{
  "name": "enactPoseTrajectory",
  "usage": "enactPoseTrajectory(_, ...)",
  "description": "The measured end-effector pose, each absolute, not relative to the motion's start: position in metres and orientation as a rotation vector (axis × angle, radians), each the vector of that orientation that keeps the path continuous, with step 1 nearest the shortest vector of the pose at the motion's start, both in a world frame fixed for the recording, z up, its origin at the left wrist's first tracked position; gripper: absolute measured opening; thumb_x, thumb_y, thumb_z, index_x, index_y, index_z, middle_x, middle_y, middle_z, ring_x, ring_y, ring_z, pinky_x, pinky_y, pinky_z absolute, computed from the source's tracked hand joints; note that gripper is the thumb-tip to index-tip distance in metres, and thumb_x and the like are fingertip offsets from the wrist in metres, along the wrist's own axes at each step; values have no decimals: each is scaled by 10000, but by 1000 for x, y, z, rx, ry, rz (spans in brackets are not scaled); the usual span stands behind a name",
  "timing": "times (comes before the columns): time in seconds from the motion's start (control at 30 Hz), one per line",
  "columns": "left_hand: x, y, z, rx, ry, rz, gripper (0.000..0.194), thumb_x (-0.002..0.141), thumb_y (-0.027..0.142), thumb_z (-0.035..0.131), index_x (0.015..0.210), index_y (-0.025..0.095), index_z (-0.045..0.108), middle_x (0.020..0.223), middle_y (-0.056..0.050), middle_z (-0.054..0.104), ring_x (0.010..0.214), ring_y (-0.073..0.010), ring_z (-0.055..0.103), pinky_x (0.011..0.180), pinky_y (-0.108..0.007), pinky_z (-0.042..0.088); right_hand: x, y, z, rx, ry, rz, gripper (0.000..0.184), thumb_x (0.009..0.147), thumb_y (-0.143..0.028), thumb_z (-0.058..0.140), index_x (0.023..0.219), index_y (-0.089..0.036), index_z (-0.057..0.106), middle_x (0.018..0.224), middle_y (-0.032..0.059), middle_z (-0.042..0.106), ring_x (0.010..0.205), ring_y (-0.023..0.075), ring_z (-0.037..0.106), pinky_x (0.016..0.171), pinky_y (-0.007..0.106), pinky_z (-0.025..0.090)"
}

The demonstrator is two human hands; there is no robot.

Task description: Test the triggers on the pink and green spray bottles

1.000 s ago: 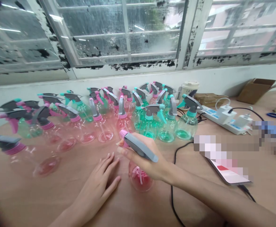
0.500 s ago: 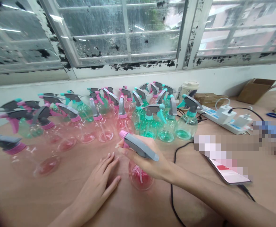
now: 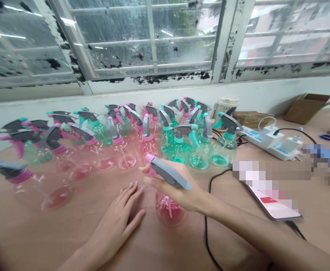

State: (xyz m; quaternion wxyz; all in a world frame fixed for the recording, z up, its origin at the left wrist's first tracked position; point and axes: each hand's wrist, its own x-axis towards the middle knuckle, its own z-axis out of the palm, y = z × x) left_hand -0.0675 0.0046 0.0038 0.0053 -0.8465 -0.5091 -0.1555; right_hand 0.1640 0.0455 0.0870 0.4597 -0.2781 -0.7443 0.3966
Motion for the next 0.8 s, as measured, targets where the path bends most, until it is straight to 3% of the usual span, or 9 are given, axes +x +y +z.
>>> enactPoseTrajectory(0.23,-67,4,5,-2665,-1599,-472,504,947,433,459,1366,153,477,1451,-172,479,1371,-326,408,1100,-576,355,164,42,87,-718,-1809,951,168,860,-375,629,966,-247,656,923,35,668,830,197,632,717,338,552)
enactPoseTrajectory(0.37,-67,5,5,-2660,-1598,-483,499,945,428,462,1362,156,482,1446,-167,487,1367,-328,414,1096,-573,364,163,42,87,-648,-1781,1022,155,866,-335,628,991,-246,650,1002,29,669,888,175,640,784,318,551)
enactPoseTrajectory(0.6,-67,5,3,-2659,-1590,-462,510,947,432,460,1372,150,474,1452,-172,477,1367,-327,414,1099,-576,359,164,43,80,-776,-1829,786,99,878,-301,622,833,-212,630,747,-12,617,681,129,590,625,241,489)
enactPoseTrajectory(0.8,-67,5,3,-2637,-1592,-391,511,960,438,432,1386,156,456,1462,-164,468,1379,-314,399,1109,-561,359,164,41,83,-743,-1853,805,129,884,-318,612,818,-208,623,748,-4,625,702,143,606,639,253,503)
